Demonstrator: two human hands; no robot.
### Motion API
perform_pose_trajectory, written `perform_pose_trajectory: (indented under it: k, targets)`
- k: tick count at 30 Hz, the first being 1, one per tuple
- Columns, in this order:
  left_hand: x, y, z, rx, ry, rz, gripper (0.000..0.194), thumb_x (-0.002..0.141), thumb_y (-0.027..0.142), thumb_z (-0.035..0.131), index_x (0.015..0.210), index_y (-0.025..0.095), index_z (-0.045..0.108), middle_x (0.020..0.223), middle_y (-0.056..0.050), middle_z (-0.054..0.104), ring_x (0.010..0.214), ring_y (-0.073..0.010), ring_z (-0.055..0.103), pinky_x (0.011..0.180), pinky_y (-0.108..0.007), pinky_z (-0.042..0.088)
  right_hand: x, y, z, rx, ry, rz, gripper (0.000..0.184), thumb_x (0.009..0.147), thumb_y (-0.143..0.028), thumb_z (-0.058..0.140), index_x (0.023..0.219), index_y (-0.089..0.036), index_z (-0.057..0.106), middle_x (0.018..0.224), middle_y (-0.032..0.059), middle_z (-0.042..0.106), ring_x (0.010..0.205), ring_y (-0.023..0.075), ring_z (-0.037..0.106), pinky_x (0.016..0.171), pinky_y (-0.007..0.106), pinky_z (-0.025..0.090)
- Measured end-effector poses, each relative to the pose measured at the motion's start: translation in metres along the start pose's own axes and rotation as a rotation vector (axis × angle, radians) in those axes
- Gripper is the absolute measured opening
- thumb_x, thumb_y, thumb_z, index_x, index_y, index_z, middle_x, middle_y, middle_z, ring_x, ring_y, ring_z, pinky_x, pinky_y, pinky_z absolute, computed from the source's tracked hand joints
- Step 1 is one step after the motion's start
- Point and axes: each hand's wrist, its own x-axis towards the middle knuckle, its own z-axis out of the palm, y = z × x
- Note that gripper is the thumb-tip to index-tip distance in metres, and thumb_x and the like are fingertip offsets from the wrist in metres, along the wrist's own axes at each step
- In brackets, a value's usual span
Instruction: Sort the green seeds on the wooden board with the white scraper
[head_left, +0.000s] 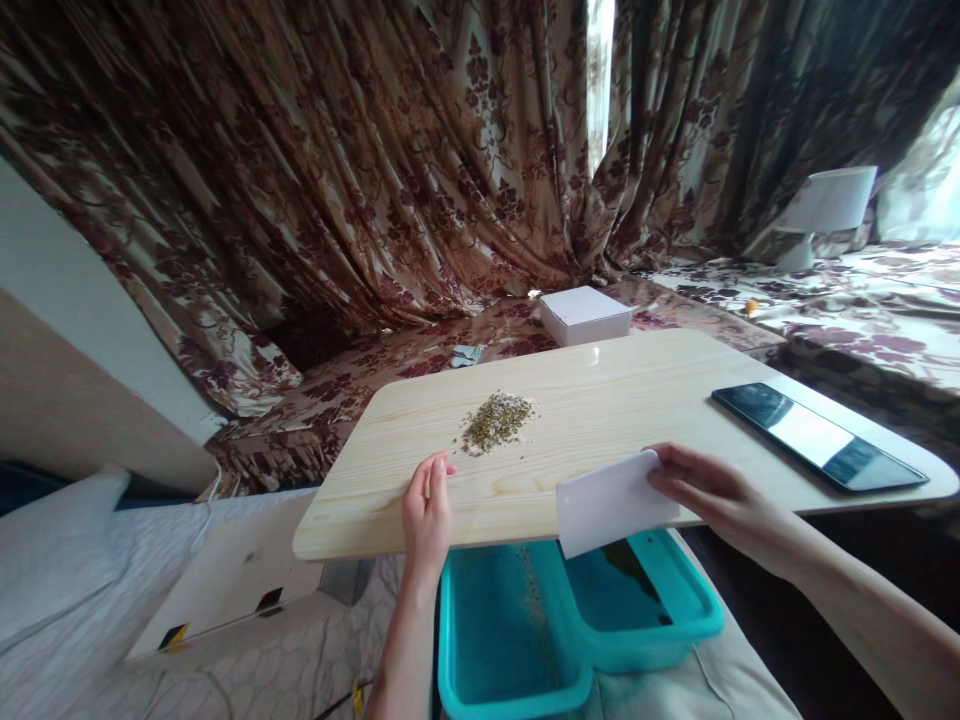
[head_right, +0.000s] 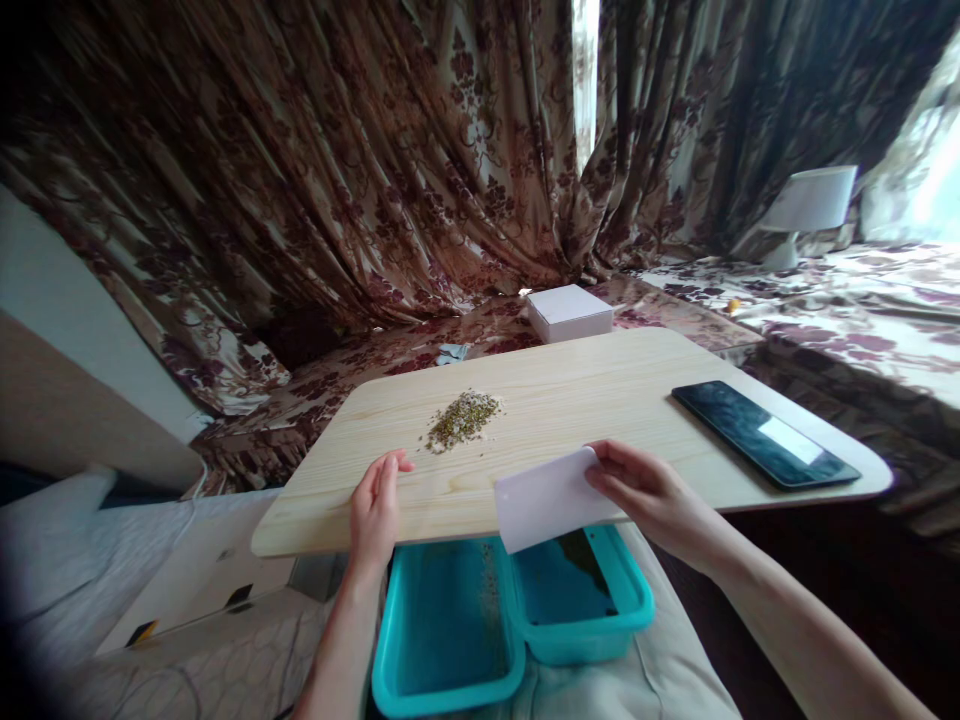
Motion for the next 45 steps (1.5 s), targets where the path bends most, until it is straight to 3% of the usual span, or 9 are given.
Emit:
perform_pose_trajectory:
  k: [4,7,11,17,30,45]
  targets:
    - [-0.001,0.001,0.001,-0.001,-0.001,0.008,0.043,0.086,0.054,0.045,0.095,0.017,0.064,0.087,-0.007,0.068,0.093,-0.0219,0.061,0.085,-0.031,0.045,0.002,-0.006,0.005,0.035,0.097,-0.013,0.046,0.058,-0.059,0.072,0.084,-0.022,0.067,0.082,0.0055,0.070,0.078,0.0226,0.063,0.069,0.030,0.053]
    - [-0.001,0.000,0.001,0.001,0.000,0.015,0.042,0.087,0.053,0.045,0.096,0.017,0.063,0.086,-0.007,0.068,0.093,-0.0217,0.061,0.085,-0.031,0.045,0.021,-0.007,0.019,0.095,0.196,-0.089,0.046,0.057,-0.062,0.072,0.080,-0.022,0.064,0.079,0.0038,0.069,0.077,0.0212,0.063,0.071,0.031,0.052]
    - [0.000,0.000,0.001,0.004,0.001,0.021,0.042,0.088,0.052,0.044,0.096,0.017,0.063,0.085,-0.007,0.068,0.093,-0.0217,0.061,0.086,-0.032,0.044,0.055,-0.002,0.042,0.179,0.141,-0.185,0.039,0.063,-0.056,0.069,0.079,-0.022,0.060,0.080,0.0027,0.069,0.074,0.0181,0.062,0.071,0.029,0.050]
    - [-0.001,0.002,0.000,-0.002,0.000,0.020,0.041,0.088,0.052,0.044,0.096,0.017,0.063,0.086,-0.006,0.068,0.094,-0.0215,0.061,0.086,-0.031,0.044,0.083,0.007,0.058,0.229,0.068,-0.188,0.023,0.070,-0.041,0.065,0.078,-0.021,0.057,0.080,0.0020,0.068,0.073,0.0162,0.062,0.070,0.027,0.047]
    - [-0.001,0.000,0.000,0.005,0.005,0.019,0.040,0.088,0.052,0.044,0.097,0.017,0.064,0.087,-0.006,0.068,0.093,-0.0216,0.061,0.085,-0.031,0.045,0.095,0.014,0.050,0.207,-0.021,-0.099,0.018,0.070,-0.035,0.063,0.078,-0.019,0.058,0.076,0.0002,0.066,0.071,0.0149,0.057,0.066,0.026,0.042]
    - [0.002,-0.007,0.000,0.023,0.001,0.011,0.046,0.085,0.057,0.045,0.097,0.017,0.064,0.086,-0.007,0.068,0.090,-0.0220,0.062,0.082,-0.032,0.046,0.090,0.001,0.013,0.092,-0.220,0.018,0.025,0.063,-0.038,0.068,0.077,-0.017,0.064,0.074,0.0012,0.065,0.068,0.0152,0.056,0.061,0.026,0.042]
